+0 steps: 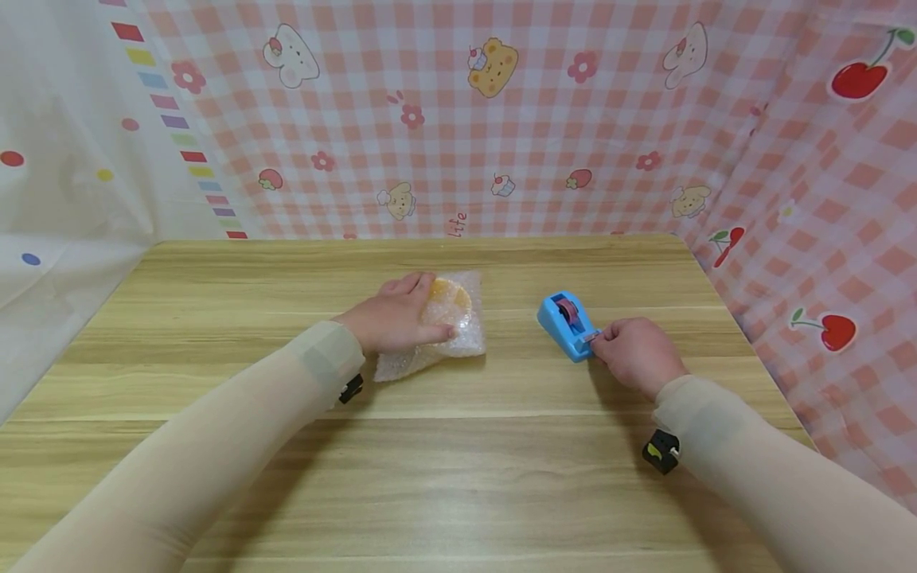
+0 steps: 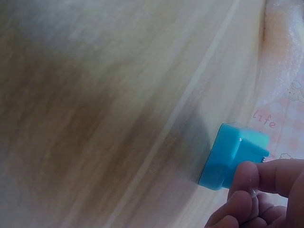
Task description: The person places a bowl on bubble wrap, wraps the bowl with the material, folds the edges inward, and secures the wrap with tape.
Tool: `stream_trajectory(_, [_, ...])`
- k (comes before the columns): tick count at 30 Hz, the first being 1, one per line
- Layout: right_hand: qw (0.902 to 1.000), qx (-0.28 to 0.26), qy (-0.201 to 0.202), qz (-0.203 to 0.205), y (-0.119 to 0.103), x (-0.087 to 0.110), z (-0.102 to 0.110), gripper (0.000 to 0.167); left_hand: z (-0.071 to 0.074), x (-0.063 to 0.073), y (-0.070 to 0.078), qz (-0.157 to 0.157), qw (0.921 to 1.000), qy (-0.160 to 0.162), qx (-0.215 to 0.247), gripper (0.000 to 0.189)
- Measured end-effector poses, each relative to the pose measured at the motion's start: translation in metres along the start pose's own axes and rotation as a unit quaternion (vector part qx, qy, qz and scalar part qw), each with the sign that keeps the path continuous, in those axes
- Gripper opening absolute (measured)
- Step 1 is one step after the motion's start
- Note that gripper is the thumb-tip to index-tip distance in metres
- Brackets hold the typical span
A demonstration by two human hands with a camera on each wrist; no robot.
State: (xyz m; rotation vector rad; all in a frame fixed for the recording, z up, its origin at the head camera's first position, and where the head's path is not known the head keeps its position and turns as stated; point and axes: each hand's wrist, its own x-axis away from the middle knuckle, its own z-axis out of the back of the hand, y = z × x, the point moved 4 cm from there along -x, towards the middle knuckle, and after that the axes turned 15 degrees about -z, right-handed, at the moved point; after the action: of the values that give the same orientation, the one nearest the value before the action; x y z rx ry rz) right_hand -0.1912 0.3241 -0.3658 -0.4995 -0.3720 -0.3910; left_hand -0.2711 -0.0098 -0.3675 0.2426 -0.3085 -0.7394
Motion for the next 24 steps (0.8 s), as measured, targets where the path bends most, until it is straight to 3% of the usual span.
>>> stream_trajectory(14, [0.9994,-0.009,-0.034,-0.001,0.0032,0.0010,0.0037,0.034,0.0002,-0.0007,0.0001,-0.007,0.9999,0.003,-0.008,0.117])
stream_trajectory(24, [0.9993,-0.012,-0.034,0.001,0.0033,0.0008,0.0027,0.033,-0.0004,-0.0015,-0.0007,-0.004,1.0000,0.003,-0.006,0.118])
